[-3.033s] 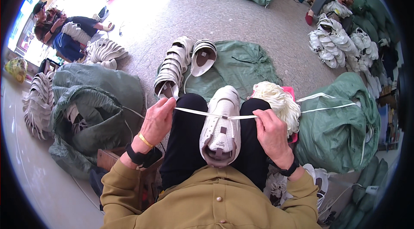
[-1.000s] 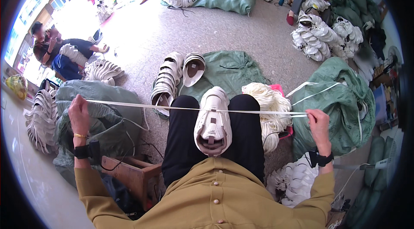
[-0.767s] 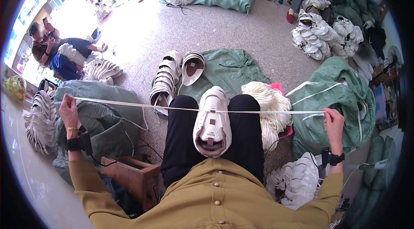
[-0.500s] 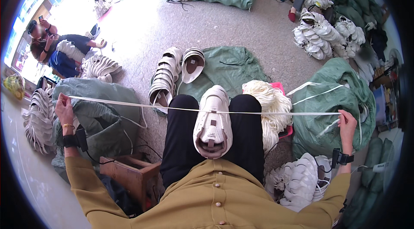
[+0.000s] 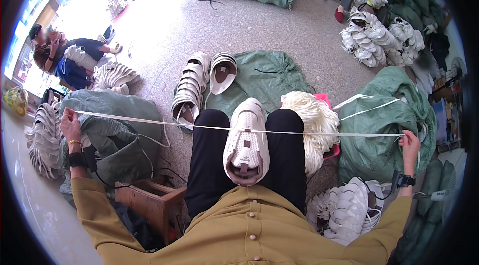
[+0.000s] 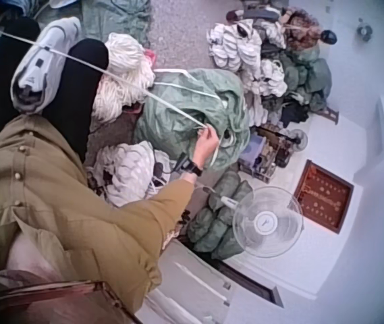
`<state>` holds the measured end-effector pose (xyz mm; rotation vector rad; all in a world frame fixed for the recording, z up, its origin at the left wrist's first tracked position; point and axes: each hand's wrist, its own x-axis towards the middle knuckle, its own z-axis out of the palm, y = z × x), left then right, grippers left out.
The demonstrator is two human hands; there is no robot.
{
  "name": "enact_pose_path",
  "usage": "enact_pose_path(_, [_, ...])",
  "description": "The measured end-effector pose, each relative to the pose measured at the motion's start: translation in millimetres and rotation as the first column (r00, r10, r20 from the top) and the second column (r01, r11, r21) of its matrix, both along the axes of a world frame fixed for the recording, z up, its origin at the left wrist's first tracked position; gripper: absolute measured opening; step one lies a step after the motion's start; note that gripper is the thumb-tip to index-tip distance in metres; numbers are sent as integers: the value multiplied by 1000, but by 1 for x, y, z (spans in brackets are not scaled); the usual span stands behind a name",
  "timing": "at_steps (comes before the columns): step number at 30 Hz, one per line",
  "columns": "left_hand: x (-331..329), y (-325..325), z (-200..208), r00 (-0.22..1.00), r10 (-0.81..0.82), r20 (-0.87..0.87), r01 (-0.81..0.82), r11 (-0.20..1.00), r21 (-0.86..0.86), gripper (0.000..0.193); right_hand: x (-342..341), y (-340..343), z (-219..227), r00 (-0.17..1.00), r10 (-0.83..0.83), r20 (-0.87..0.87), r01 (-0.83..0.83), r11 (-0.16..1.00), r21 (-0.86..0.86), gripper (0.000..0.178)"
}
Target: Lacing and assembling components of athletic shoes while seated on the floor.
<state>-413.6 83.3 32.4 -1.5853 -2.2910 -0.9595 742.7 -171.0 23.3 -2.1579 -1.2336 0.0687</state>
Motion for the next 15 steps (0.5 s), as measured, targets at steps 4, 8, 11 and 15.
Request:
enact_pose_path(4, [4,1,6,999,36,-19,-37,998,-51,7,0,0,-3,997,-53,-56,47,992,-113,20])
enact_pose_path(8, [8,7,3,998,45,48,-41,996,-81,8,-2,-2,2,999,-42,12,43,995,-89,13])
enact_pose_path(11, [14,5,3,995,-41,-91,27,989,-148,10,-15,5,-1,997,-66,-33,60,985,-164,11])
enact_pose_path(15, [46,12,-1,986,-145,-83,132,981,-144,8,-48,29,-8,983,-47,-178,-7,956,-292,19])
